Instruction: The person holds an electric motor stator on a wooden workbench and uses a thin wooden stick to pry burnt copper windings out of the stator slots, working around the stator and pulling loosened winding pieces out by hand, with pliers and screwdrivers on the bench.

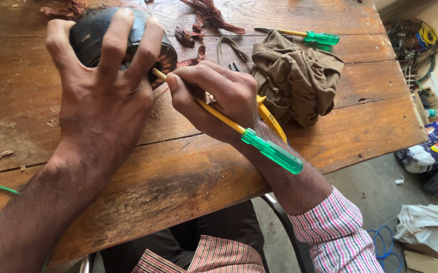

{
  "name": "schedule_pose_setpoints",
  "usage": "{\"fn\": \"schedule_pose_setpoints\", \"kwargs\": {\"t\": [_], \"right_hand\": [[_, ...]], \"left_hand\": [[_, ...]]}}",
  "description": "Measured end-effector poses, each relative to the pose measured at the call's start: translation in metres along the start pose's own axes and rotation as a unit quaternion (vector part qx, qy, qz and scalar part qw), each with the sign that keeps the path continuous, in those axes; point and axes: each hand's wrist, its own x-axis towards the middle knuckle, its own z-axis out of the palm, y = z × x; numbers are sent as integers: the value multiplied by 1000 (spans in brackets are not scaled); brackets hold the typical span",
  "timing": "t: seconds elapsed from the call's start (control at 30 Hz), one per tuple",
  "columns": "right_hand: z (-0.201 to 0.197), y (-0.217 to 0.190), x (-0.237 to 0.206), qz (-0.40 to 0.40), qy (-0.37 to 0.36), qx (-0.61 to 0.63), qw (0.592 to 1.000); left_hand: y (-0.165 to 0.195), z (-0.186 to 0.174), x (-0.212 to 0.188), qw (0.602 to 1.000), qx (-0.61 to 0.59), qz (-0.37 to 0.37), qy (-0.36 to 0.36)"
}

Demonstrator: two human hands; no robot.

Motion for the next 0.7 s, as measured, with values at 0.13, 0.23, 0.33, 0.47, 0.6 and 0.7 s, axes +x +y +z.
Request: {"fn": "schedule_pose_setpoints", "kwargs": {"t": [0.13, 0.23, 0.33, 0.47, 0.6, 0.7], "right_hand": [[0, 1, 0, 1, 1, -4, 1000], [1, 2, 0, 6, 1, -6, 1000], [0, 2, 0, -3, 4, -5, 1000], [2, 2, 1, 6, 1, -2, 1000], [2, 2, 0, 8, -7, 0, 1000], [1, 2, 0, 2, -5, -5, 1000]], "left_hand": [[3, 8, -4, 1000, -2, -8, 14], [2, 7, -2, 1000, -1, -6, 11], [-4, 2, -1, 1000, 10, 7, -15], [-11, -5, -4, 998, 27, 8, -47], [-9, -2, -2, 999, 15, -10, -49], [-5, 0, -3, 999, -7, -15, -47]]}}
